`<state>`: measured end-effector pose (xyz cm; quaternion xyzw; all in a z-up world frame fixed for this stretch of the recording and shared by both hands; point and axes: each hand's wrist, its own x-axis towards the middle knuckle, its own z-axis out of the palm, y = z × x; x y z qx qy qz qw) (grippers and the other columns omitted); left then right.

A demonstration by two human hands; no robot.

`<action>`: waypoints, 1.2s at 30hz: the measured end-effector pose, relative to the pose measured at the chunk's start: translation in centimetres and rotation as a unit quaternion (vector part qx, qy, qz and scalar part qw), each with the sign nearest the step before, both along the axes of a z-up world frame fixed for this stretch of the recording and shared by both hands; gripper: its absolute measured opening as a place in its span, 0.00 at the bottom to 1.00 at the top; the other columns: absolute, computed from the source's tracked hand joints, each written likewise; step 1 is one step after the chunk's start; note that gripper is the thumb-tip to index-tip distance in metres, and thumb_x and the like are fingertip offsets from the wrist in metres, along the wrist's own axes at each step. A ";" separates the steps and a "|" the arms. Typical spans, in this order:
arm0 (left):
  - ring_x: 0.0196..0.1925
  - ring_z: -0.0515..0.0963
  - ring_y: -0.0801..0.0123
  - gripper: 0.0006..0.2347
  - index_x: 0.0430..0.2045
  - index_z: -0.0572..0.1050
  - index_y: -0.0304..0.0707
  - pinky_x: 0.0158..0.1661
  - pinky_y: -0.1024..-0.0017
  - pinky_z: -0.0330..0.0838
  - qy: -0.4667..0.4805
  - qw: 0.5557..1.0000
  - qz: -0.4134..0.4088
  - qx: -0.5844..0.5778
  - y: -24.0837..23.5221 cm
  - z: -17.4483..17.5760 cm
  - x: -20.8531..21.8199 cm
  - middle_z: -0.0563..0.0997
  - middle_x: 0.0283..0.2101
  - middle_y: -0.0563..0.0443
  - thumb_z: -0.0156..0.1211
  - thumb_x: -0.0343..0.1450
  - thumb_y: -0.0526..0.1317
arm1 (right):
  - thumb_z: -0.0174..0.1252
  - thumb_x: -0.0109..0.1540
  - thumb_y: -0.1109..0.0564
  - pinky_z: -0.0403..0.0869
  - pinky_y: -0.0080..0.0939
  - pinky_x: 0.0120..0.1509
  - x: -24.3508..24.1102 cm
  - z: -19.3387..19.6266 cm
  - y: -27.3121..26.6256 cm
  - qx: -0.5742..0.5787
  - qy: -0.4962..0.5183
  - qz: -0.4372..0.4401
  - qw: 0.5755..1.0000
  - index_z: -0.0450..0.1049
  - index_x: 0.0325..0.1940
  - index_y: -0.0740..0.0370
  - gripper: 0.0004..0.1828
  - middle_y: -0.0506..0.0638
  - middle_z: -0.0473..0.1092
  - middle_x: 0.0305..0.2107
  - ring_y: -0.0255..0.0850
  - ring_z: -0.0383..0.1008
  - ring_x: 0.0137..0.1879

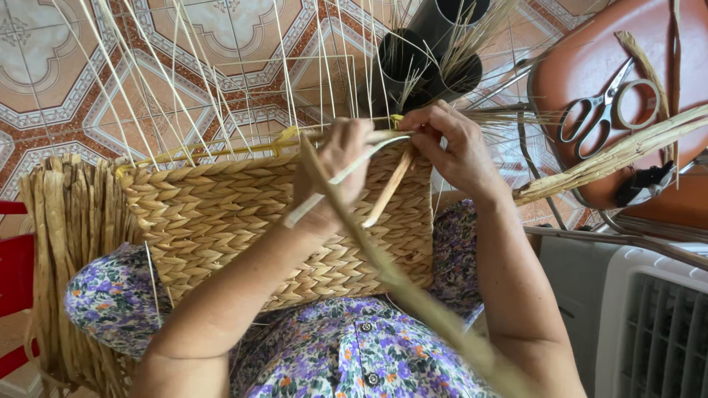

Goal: The person weaves a rectangular basket using dried palm leaves on a yellow frame. They interlace the leaves by hand, periodically adjust the weave, and trim excess material with scissors.

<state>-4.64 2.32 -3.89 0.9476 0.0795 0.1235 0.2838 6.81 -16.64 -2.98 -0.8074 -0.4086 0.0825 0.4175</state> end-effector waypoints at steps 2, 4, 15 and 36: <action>0.23 0.76 0.73 0.04 0.33 0.75 0.34 0.19 0.79 0.71 0.000 0.997 -0.066 -0.049 2.0 0.1 -0.6 0.80 0.32 0.47 0.60 0.78 0.31 | 0.62 0.64 0.66 0.73 0.35 0.40 0.1 0.8 0.3 0.009 0.063 -0.028 0.998 0.72 0.45 0.63 0.08 0.46 0.72 0.33 0.34 0.73 0.35; 0.23 0.74 0.75 0.05 0.29 0.75 0.35 0.21 0.81 0.71 0.016 0.993 -0.102 -0.065 3.3 0.1 -1.0 0.79 0.30 0.49 0.62 0.75 0.32 | 0.55 0.71 0.66 0.75 0.32 0.44 -0.1 1.1 0.5 0.066 0.126 -0.076 0.987 0.68 0.46 0.61 0.04 0.43 0.75 0.34 0.31 0.77 0.39; 0.17 0.66 0.72 0.19 0.21 0.76 0.33 0.15 0.75 0.61 -0.017 0.994 -0.084 -0.073 1.8 2.5 3.1 0.75 0.25 0.48 0.66 0.73 0.52 | 0.62 0.67 0.67 0.74 0.33 0.41 0.1 -0.3 0.8 0.006 0.066 -0.096 0.993 0.70 0.44 0.64 0.07 0.48 0.74 0.34 0.32 0.74 0.38; 0.29 0.75 0.66 0.08 0.26 0.75 0.35 0.30 0.70 0.74 -0.153 0.979 -0.122 0.049 4.1 3.7 3.8 0.77 0.28 0.50 0.68 0.69 0.39 | 0.68 0.63 0.61 0.78 0.38 0.39 -0.1 0.9 2.4 -0.051 -0.083 -0.023 0.995 0.80 0.43 0.62 0.06 0.50 0.74 0.34 0.40 0.77 0.37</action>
